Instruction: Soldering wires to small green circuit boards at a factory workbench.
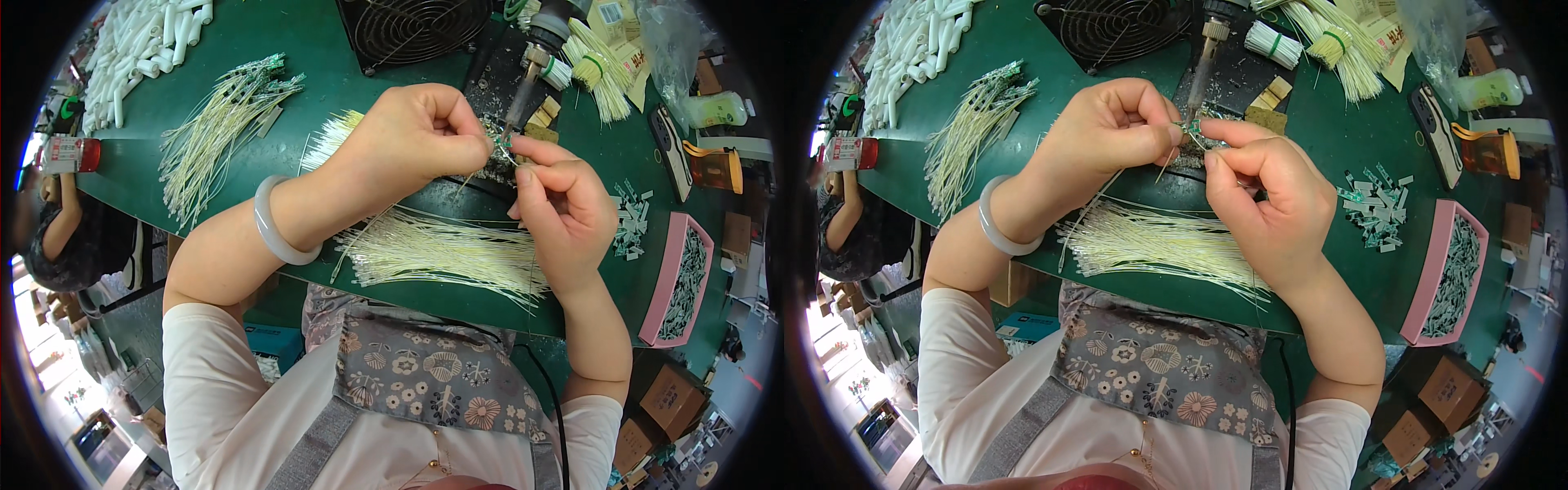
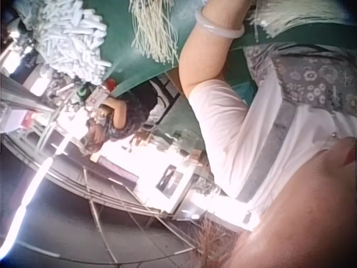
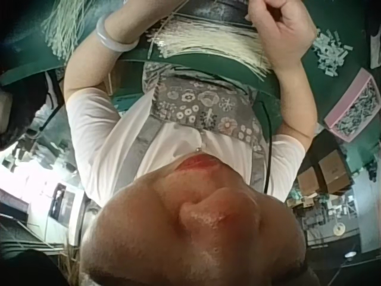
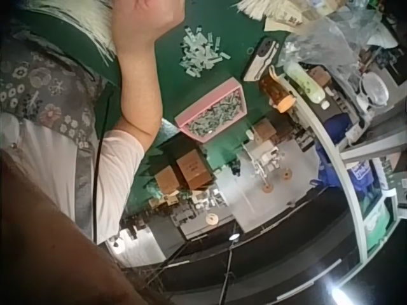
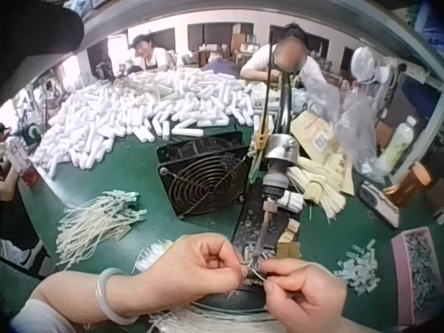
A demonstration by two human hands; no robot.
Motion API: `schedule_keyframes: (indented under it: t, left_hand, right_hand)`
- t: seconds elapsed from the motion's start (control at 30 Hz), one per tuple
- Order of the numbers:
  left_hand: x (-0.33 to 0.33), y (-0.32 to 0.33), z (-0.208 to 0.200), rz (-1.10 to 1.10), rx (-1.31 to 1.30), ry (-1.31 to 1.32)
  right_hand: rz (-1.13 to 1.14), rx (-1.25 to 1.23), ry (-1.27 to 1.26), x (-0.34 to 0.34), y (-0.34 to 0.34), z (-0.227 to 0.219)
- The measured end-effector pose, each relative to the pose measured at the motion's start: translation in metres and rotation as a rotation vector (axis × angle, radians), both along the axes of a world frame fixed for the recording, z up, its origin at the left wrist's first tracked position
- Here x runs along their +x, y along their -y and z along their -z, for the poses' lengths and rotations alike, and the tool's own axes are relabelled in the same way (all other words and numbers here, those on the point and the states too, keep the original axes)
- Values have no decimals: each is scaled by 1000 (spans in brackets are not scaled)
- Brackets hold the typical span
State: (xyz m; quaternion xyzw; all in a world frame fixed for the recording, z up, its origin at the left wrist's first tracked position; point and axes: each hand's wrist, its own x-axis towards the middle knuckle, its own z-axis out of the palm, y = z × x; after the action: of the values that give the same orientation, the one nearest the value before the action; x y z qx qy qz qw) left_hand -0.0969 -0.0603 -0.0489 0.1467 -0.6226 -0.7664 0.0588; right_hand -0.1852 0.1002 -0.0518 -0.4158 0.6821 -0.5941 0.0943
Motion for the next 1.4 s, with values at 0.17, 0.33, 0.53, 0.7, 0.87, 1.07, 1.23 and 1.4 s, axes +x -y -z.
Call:
schedule_keyframes:
  t: [0.17,0.33,0.53,0.7,0.87,1.07,1.23,1.4]
  left_hand:
    - [0,1,-1,4,5,17]
    - [0,1,-2,5,22,10]
    - [3,1,-3,3,18,19]
    - [4,-1,-3,7,22,21]
    - [-1,0,0,16,-61,37]
    - [-1,2,-2,-5,-56,28]
    - [0,-4,17,5,-143,48]
    - [10,-9,21,45,-107,48]
  right_hand:
    - [-3,-27,-4,0,1,0]
    - [0,-20,-42,0,1,-2]
    - [13,-30,-53,2,2,-3]
    - [18,-29,-59,3,0,-4]
    - [0,-17,48,-3,-4,-2]
    - [-8,3,17,-3,-1,-7]
    - [-6,-1,134,-4,-9,3]
    - [-46,110,431,-3,-16,2]
